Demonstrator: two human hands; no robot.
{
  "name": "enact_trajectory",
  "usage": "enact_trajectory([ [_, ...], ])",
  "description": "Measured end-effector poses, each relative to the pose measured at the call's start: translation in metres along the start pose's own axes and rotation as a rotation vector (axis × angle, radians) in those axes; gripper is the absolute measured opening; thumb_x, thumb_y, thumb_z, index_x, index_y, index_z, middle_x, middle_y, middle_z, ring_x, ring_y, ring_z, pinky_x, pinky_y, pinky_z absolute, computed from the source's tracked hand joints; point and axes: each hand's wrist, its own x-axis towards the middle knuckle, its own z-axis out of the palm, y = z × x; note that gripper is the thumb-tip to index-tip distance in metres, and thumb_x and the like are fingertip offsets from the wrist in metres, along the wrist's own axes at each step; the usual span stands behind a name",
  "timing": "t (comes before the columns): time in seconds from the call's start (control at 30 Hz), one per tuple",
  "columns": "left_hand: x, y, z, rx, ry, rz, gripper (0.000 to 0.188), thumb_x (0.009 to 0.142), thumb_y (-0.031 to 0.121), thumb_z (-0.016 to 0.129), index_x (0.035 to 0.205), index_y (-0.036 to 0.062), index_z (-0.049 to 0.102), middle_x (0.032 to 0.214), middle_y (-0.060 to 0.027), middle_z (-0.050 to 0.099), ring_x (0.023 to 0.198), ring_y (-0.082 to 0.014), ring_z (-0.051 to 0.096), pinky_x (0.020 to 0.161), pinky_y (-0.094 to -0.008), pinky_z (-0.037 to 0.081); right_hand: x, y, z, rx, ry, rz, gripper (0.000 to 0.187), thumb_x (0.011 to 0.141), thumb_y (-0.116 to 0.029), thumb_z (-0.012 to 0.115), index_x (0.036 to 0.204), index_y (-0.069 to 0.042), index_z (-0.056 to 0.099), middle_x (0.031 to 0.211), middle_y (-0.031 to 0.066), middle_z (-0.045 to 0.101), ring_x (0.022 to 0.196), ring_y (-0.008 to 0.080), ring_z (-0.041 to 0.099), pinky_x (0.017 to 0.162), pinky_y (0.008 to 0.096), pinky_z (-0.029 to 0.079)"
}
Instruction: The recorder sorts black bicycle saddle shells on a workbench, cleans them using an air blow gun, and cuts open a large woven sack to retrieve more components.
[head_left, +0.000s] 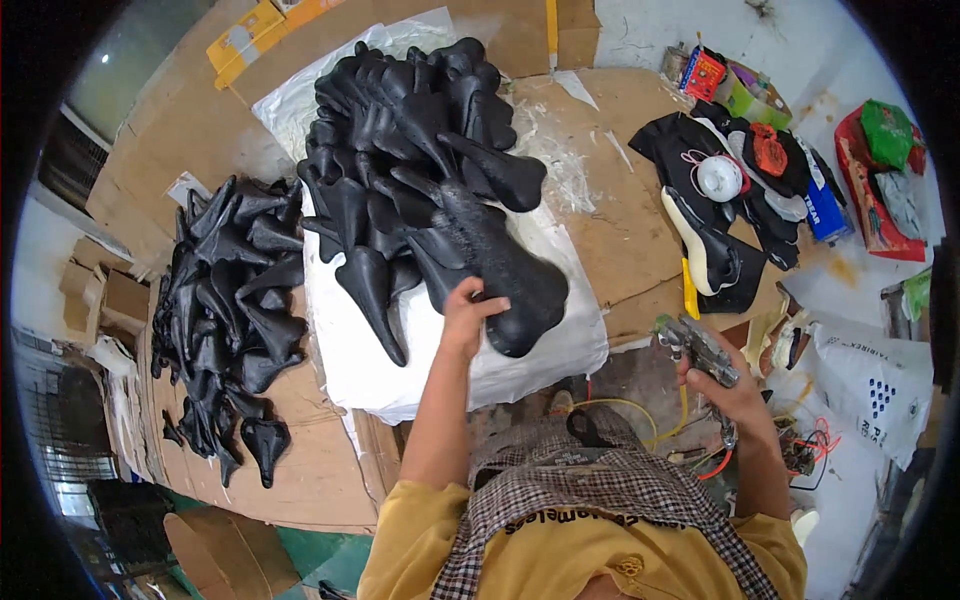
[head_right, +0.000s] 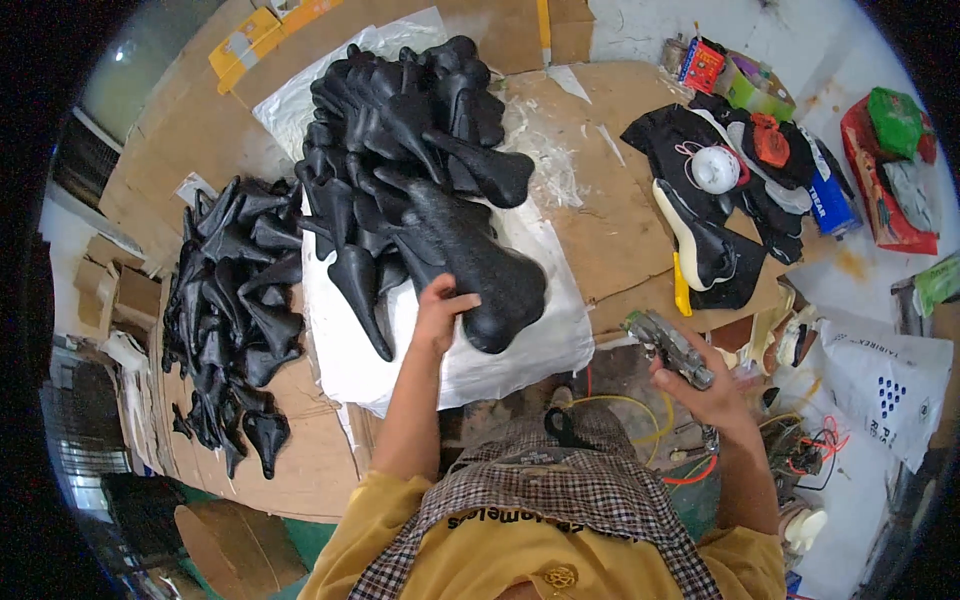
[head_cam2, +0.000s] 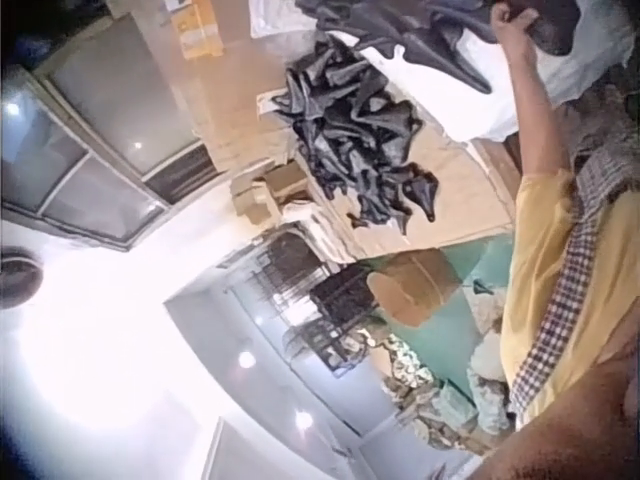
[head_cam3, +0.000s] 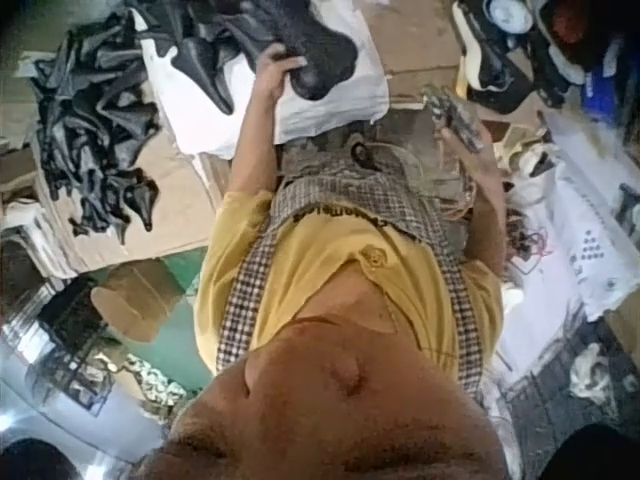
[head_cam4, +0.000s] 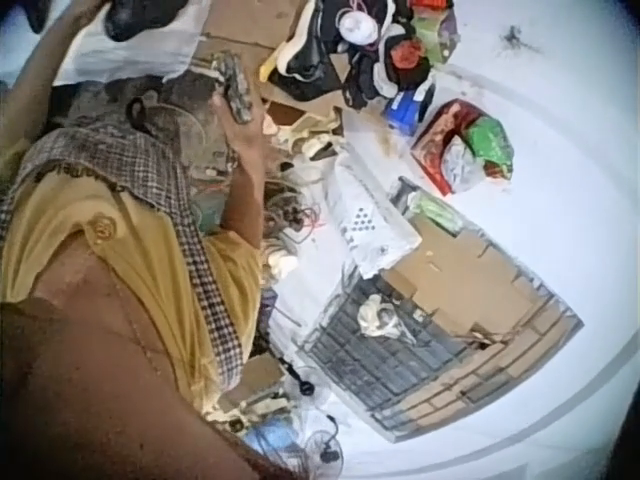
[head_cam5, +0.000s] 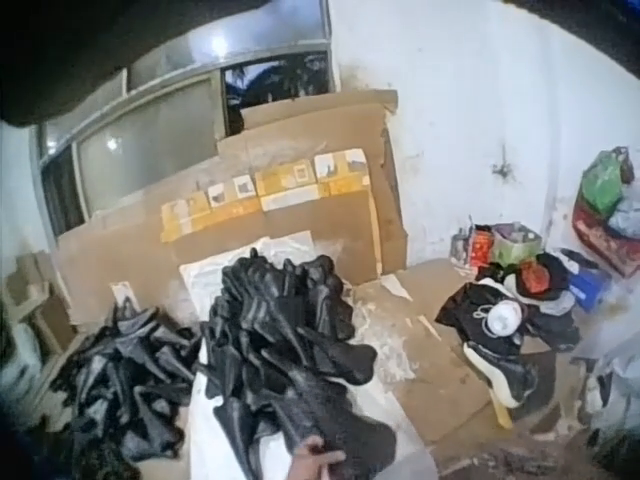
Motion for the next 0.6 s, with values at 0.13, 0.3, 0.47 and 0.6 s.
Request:
enact_trajectory([
  [0.13, -0.047, 0.096, -0.113, 0.292, 0.308, 0.251, 0.040, 0.066, -0.005, 0.064, 0.103, 0.0036, 0.051, 0.093, -0.0075, 0.057, 0.081, -0.0170, 0.056, 0.072, -0.0267, 0.046, 0.004, -0.004, 0.011, -0.015, -0.028, -0.062, 0.054, 0.081, -0.009, 0.061, 0.129, 0.000, 0.038, 0.087, 0.0037, 0.057, 0.080, 0.0107, 0.054, 0.072, 0.0245, 0.046],
  [0.3, -0.080, 0.191, -0.234, -0.195, 1.114, 0.592, 0.053, 0.076, 0.013, 0.060, 0.124, 0.0026, 0.038, 0.113, -0.0109, 0.050, 0.099, -0.0240, 0.050, 0.082, -0.0360, 0.041, 0.001, -0.012, 0.019, 0.015, -0.015, -0.110, 0.056, 0.082, -0.011, 0.062, 0.130, 0.000, 0.036, 0.087, 0.0051, 0.057, 0.079, 0.0115, 0.056, 0.072, 0.0266, 0.048],
  [0.47, 0.003, 0.095, -0.158, -0.065, 0.623, 0.282, 0.015, 0.078, 0.014, 0.056, 0.091, 0.0083, 0.057, 0.078, -0.0034, 0.059, 0.069, -0.0134, 0.055, 0.060, -0.0222, 0.041, 0.031, -0.013, -0.005, -0.009, -0.014, -0.125, 0.055, 0.082, -0.013, 0.063, 0.129, 0.000, 0.038, 0.085, 0.0047, 0.056, 0.077, 0.0117, 0.056, 0.069, 0.0266, 0.048],
  [0.6, 0.061, 0.016, -0.061, 0.070, 0.459, 0.009, 0.025, 0.074, 0.003, 0.061, 0.099, 0.0011, 0.054, 0.076, -0.0056, 0.059, 0.053, -0.0125, 0.053, 0.045, -0.0233, 0.040, 0.072, -0.034, -0.015, 0.002, -0.072, -0.150, 0.048, 0.081, -0.014, 0.063, 0.123, 0.001, 0.044, 0.081, 0.0039, 0.055, 0.069, 0.0113, 0.055, 0.062, 0.0259, 0.048],
])
